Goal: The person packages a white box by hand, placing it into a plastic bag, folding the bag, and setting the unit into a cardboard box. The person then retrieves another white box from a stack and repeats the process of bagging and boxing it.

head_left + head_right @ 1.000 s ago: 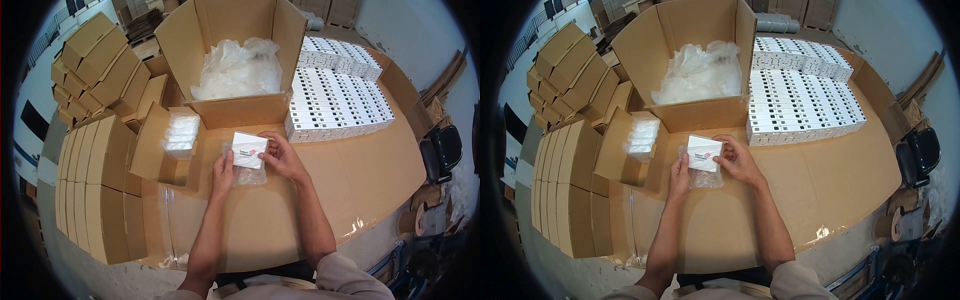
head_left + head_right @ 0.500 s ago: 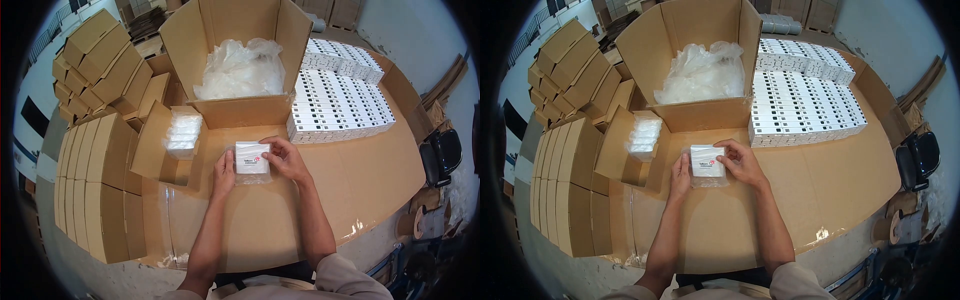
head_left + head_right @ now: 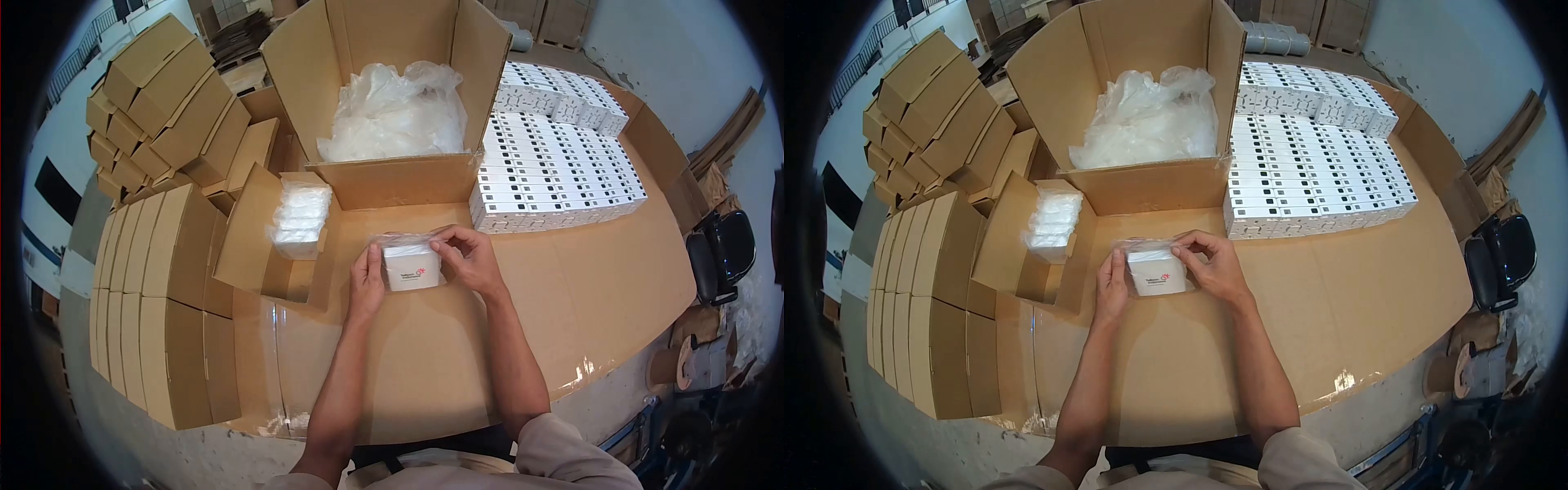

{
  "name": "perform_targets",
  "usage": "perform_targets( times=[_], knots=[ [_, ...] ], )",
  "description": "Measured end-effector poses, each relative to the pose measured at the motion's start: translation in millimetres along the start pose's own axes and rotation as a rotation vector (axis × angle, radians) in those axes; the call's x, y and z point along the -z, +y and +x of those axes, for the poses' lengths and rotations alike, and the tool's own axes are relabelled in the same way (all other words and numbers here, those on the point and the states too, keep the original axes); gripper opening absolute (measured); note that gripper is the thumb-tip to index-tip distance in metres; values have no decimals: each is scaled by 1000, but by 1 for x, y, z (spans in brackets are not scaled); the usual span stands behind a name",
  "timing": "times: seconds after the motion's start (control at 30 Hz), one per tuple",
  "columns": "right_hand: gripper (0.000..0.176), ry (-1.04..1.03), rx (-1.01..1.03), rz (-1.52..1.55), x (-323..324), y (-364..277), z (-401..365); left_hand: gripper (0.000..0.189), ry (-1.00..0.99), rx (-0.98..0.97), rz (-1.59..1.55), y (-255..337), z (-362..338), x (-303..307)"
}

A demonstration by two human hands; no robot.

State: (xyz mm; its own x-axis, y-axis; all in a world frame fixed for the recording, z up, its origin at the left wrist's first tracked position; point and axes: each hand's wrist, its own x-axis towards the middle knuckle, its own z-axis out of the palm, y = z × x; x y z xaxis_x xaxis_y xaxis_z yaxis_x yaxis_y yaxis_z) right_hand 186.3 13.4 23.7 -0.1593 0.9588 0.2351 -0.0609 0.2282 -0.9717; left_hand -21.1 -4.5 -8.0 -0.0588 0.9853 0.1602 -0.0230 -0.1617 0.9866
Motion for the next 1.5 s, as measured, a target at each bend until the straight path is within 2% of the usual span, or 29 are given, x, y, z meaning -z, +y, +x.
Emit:
perform_targets(
  times=[0.03,0.13,0.23,0.33,0.43,0.6,0.83,0.93,1.0,1.1,1.2,1.3,1.43,1.5],
  knots=[
    [5,13,15,28,-1,0,0,51,2,-5,-26,3,0,0],
    [6,14,-140,140,-1,3,-1,52,10,-21,-84,5,-1,-2],
    [22,1,-84,305,-9,-2,0,51,11,-17,-160,1,-1,-1],
    [46,-75,-55,325,-16,-20,-1,50,9,21,-385,-13,2,1],
    [62,-170,-92,211,-11,-13,-2,48,14,15,-545,-17,1,0],
    [51,-151,-97,151,-12,-8,-1,49,46,5,-555,-8,1,-3],
    [29,-114,-66,14,-9,4,-1,47,-19,-12,-530,-10,1,1],
    [25,-91,-124,-54,-9,2,-1,46,-29,-20,-514,-10,1,2],
    [23,-104,-46,-60,-8,2,-1,45,-27,10,-533,-7,1,1],
    [20,-101,-18,-26,-9,-1,-1,38,-65,-72,-274,4,1,1],
    [17,-85,-50,-42,-8,2,-3,30,-94,-53,-164,5,-1,-3],
    [13,-75,-89,-57,-5,2,-1,24,-12,1,-136,1,-1,0],
    [17,-34,-108,7,-7,4,-3,17,4,-22,-124,5,0,2],
    [19,-34,-33,-20,-7,6,-1,18,18,-66,-120,3,1,2]
  ],
)
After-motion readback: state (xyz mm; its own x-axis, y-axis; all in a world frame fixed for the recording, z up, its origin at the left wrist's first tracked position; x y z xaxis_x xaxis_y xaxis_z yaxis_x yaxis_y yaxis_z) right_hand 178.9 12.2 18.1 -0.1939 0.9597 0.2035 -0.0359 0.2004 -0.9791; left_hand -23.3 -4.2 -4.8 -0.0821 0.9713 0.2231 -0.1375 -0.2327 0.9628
